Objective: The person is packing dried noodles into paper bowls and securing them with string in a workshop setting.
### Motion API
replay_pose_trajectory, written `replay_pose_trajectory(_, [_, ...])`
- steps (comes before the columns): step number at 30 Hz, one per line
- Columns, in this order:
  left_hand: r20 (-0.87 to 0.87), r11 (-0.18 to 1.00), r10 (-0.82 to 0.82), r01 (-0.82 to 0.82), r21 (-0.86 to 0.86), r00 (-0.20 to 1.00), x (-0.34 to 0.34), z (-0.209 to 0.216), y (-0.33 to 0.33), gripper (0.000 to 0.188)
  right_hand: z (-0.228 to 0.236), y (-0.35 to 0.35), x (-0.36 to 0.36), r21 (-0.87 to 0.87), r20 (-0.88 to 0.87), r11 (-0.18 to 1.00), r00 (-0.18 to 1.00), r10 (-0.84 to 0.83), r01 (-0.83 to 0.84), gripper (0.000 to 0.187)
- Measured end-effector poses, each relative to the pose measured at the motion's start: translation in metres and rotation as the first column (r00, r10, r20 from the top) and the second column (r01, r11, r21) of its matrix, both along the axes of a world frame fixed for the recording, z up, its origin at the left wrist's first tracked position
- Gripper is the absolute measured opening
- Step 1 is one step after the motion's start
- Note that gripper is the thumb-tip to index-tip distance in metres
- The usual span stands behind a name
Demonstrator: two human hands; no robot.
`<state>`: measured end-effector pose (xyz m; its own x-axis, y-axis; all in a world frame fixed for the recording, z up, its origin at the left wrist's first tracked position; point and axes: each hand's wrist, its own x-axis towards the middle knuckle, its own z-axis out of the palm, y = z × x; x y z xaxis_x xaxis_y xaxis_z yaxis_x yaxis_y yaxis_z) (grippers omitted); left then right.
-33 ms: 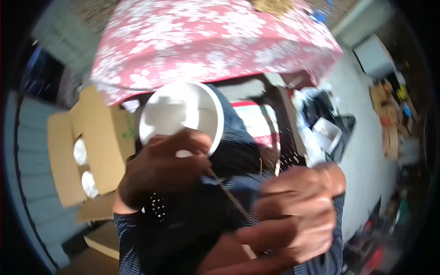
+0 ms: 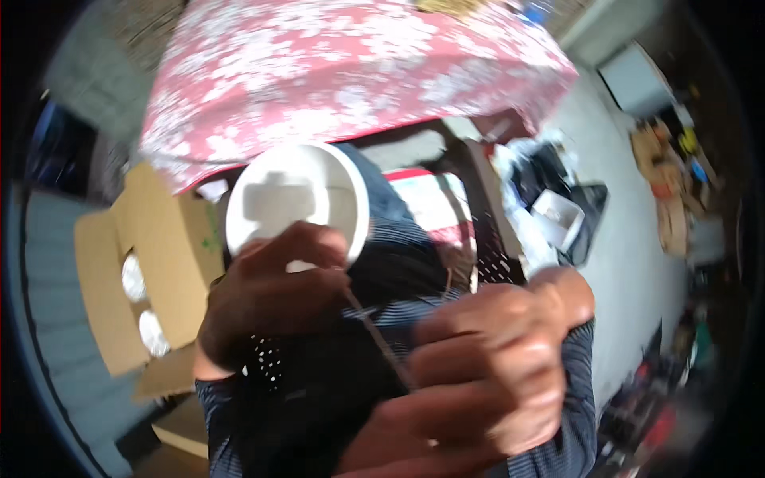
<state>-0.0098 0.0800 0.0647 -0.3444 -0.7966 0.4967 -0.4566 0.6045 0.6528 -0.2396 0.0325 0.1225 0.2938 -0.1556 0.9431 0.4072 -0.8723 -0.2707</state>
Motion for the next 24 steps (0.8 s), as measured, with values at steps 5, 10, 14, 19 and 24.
replay_pose_trajectory(5, [0.083,0.994,-0.033,0.025,0.102,0.996,-0.003,-0.007,-0.003,0.016,0.009,0.019,0.014,0.520,-0.142,0.799,0.892,0.429,-0.301,0.033])
replay_pose_trajectory(10, [0.245,0.982,-0.148,0.172,-0.078,0.958,0.005,-0.018,-0.017,0.016,0.011,0.002,-0.027,-0.088,-0.385,0.985,0.907,-0.171,0.148,0.021])
replay_pose_trajectory(14, [0.384,0.976,-0.041,0.119,-0.182,0.922,0.008,-0.012,-0.022,0.019,0.012,-0.032,-0.048,-0.337,-0.331,0.860,0.807,-0.489,0.383,0.017])
replay_pose_trajectory(19, [0.444,0.939,0.155,0.009,-0.345,0.882,0.056,-0.015,-0.045,0.017,-0.027,-0.119,-0.067,0.104,-0.812,0.915,0.564,-0.148,0.390,0.049])
replay_pose_trajectory(24, [0.333,0.995,-0.080,0.097,-0.035,0.940,0.095,-0.030,-0.051,0.027,-0.069,-0.109,-0.033,0.264,-0.908,0.899,0.404,0.109,0.350,0.069])
